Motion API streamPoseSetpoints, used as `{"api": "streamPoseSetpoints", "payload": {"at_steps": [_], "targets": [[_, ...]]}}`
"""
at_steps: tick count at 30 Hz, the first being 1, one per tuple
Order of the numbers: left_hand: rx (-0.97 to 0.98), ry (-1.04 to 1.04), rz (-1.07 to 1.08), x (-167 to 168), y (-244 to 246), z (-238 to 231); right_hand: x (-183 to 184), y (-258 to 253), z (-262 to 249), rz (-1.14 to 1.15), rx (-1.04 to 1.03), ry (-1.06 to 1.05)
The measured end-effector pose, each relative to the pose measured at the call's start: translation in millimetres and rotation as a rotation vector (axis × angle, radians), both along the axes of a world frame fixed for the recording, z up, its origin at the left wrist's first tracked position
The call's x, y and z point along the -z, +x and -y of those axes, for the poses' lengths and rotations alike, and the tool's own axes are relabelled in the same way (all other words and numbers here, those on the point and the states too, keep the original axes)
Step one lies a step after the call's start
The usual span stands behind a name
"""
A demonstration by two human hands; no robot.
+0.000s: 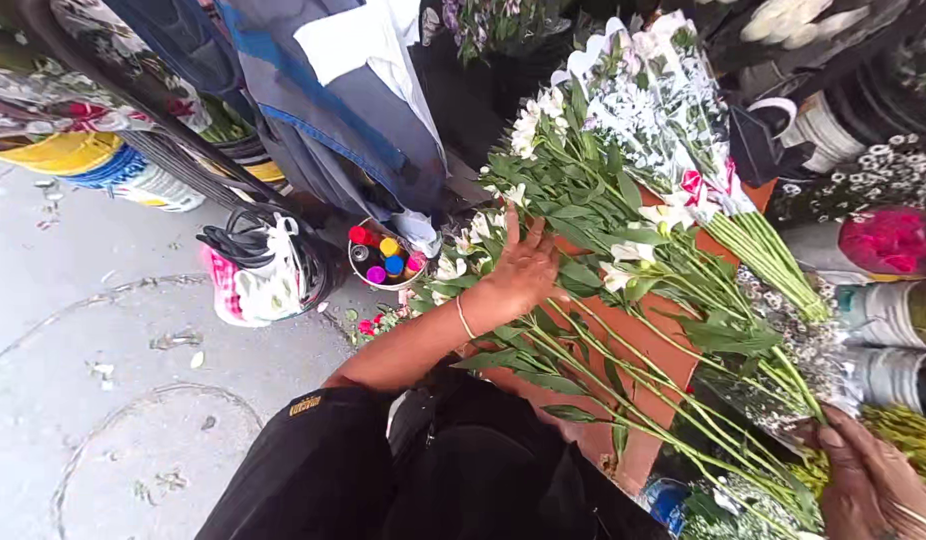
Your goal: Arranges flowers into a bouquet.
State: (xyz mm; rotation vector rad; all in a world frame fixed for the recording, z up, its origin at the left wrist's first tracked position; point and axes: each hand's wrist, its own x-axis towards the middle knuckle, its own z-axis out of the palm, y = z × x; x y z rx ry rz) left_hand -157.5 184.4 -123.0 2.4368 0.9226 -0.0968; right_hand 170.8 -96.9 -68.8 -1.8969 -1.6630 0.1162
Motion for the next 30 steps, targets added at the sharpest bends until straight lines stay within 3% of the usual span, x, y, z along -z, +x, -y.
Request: {"api": "streamPoseSetpoints", "payload": {"at_steps": [3, 5, 10, 13, 19, 25, 28, 30], "targets": [[-0.124, 0.041, -0.065, 18, -43, -17, 11, 24, -15, -0.064, -0.005, -0.037], [-0.163, 0.131, 0.049, 32, -64, -7, 12, 25, -40, -0.136, -0.015, -0.062], [-0.294, 0.328, 0.235, 67, -80, 21, 22, -20, -129, -0.307, -0.122, -0.144], [-0.326, 0.335, 0.246, 75, -81, 23, 55, -49, -160, -0.324, -0.200, -0.200], [-0.346, 0.332, 0.287, 78, -83, 22, 130, -50, -125, -0.192, -0.256, -0.309], [-0.418, 0.377, 0.354, 60, -86, 26, 130, -69, -124, -0.105, -0.289, -0.262], [-0.449, 0.431, 0.519, 36, -83, 28, 133, -67, -128, -0.035, -0.318, -0.246], [-0.369, 0.457, 0.655, 28, -72, 24, 136, -68, -129, -0.012, -0.335, -0.222]]}}
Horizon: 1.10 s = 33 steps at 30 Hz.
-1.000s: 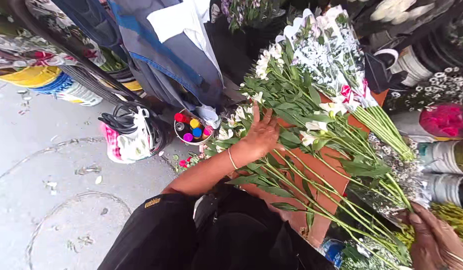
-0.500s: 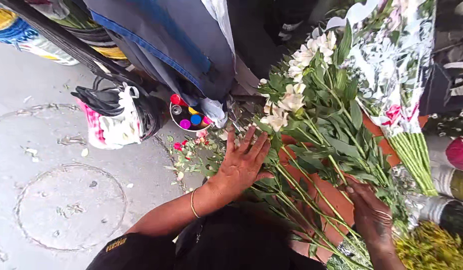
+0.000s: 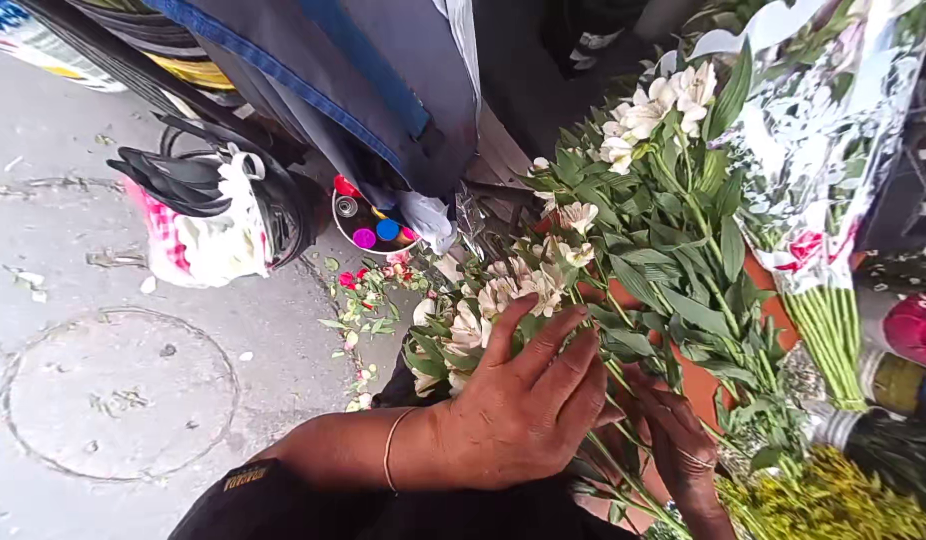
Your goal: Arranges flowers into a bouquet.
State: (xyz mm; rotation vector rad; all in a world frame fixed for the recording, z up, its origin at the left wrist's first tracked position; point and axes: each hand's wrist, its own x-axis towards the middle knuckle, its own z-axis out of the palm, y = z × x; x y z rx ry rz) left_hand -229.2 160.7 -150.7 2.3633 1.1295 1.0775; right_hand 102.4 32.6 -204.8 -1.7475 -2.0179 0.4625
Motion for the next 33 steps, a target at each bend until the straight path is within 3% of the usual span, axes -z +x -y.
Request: {"api": "streamPoseSetpoints", "payload": {"at_steps": [2, 4, 8, 13, 16, 20, 23, 28, 33], "targets": [[0.127, 0.033, -0.086, 3, 16, -11, 0, -1, -1, 0.025, -0.014, 0.011], [0.188, -0.059, -0.304, 17, 27, -23, -1, 1, -2, 0.052, -0.039, 0.014], [0.106, -0.161, -0.538, 40, 19, -25, -13, 12, -14, 0.183, 0.011, 0.052], [0.036, -0.111, -0.496, 49, 6, -3, -5, 20, -29, 0.339, 0.130, -0.034], [0.019, -0.103, -0.495, 51, 5, -1, -1, 16, -29, 0.319, 0.175, 0.069], [0.014, -0.099, -0.485, 53, 4, 1, -31, 11, -36, 0.358, 0.239, 0.296], [0.016, -0.096, -0.466, 54, 2, 2, -51, 18, -42, 0.372, 0.179, 0.409], [-0.013, -0.091, -0.461, 55, 1, 7, -71, 36, -58, 0.363, 0.174, 0.349], [-0.042, -0.088, -0.436, 56, -1, 9, -83, 40, -59, -0.003, 0.139, 0.224]]}}
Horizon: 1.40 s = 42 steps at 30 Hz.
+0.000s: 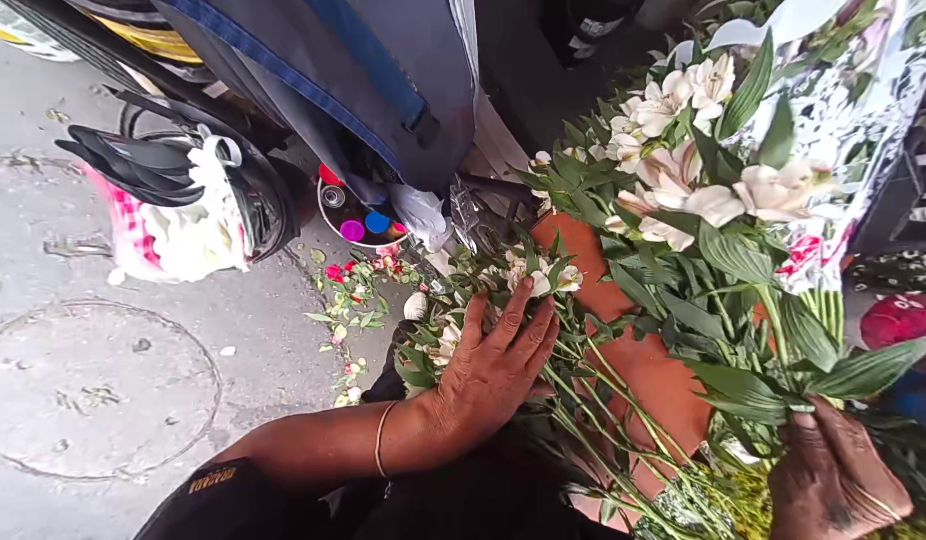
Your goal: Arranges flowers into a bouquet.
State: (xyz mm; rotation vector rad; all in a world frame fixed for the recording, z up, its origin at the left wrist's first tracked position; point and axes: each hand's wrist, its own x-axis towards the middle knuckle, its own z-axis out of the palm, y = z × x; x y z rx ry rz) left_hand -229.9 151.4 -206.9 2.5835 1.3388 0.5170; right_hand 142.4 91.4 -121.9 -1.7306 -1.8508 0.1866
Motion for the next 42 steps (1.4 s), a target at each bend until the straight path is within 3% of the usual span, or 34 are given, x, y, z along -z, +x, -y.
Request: {"api": "streamPoseSetpoints", "payload": {"at_steps": [5, 11, 22, 27, 31, 36, 39, 42], "targets": [[-0.013, 0.009, -0.001, 1, 0, 1, 40, -27, -5, -0.327, 0.008, -0.195], [0.008, 0.001, -0.032, 0, 0, -2, 89, -18, 13, -0.337, -0.008, -0.349], [0.055, -0.076, -0.051, -11, 4, -9, 86, -27, 29, -0.146, -0.115, -0.360], [0.138, -0.040, -0.077, -48, 16, -14, 74, -41, 29, -0.022, -0.053, -0.401], [0.308, -0.002, -0.041, -75, 69, -7, 72, -48, 35, 0.041, -0.037, -0.377], [0.529, -0.245, -0.188, -26, 136, -4, 78, -52, 40, 0.080, -0.026, -0.361], [0.546, -0.250, -0.323, -9, 136, 2, 78, -52, 43, 0.108, -0.012, -0.357], [0.509, -0.244, -0.387, -15, 133, 5, 82, -48, 49, 0.105, -0.030, -0.228]]}}
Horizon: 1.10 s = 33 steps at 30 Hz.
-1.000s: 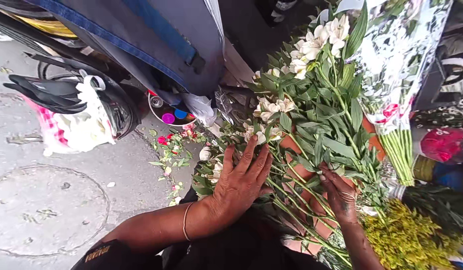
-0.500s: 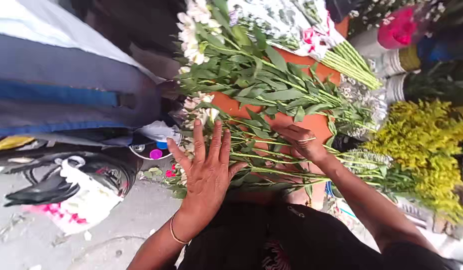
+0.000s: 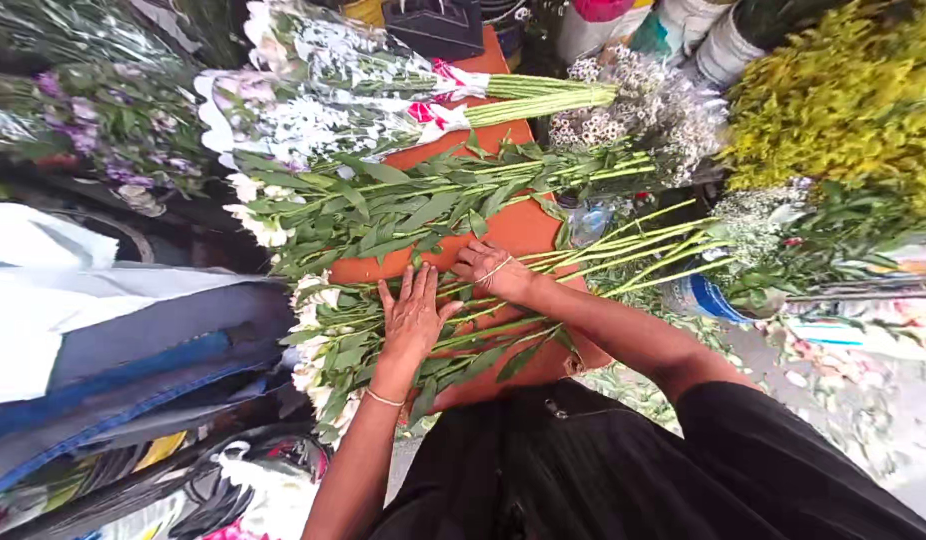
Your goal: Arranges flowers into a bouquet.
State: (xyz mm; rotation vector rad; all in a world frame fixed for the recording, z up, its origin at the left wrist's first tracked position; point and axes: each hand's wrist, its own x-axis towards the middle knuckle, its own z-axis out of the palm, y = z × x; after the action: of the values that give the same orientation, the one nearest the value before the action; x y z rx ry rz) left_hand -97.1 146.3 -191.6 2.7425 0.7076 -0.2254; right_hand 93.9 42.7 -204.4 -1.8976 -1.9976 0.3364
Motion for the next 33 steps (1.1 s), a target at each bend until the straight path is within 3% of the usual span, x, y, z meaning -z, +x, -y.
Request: {"api": "streamPoseSetpoints", "payload": {"at_steps": [3, 8, 12, 16, 20, 25, 29, 33], "targets": [[-0.073, -0.015, -0.066, -11, 2, 1, -10, 19, -1, -0.018, 0.033, 0.054], [-0.145, -0.063, -0.109, -15, 3, 4, -22, 94, -28, 0.029, 0.220, 0.219], [-0.156, -0.082, -0.101, -11, 1, 4, -18, 128, -67, 0.075, 0.234, 0.163], [-0.158, -0.115, -0.135, -13, 1, 3, -22, 140, -86, 0.112, 0.082, 0.084], [-0.161, -0.146, -0.150, -17, 1, 2, -53, 135, -78, 0.162, 0.212, 0.160], [-0.155, -0.168, -0.166, -20, 3, 1, -77, 139, -86, 0.148, 0.252, -0.031], [-0.149, -0.167, -0.171, -24, 4, -2, -122, 127, -87, 0.334, 0.320, 0.466], [-0.149, -0.180, -0.195, -28, 6, -3, -169, 96, -79, 0.406, 0.290, 0.542]]}}
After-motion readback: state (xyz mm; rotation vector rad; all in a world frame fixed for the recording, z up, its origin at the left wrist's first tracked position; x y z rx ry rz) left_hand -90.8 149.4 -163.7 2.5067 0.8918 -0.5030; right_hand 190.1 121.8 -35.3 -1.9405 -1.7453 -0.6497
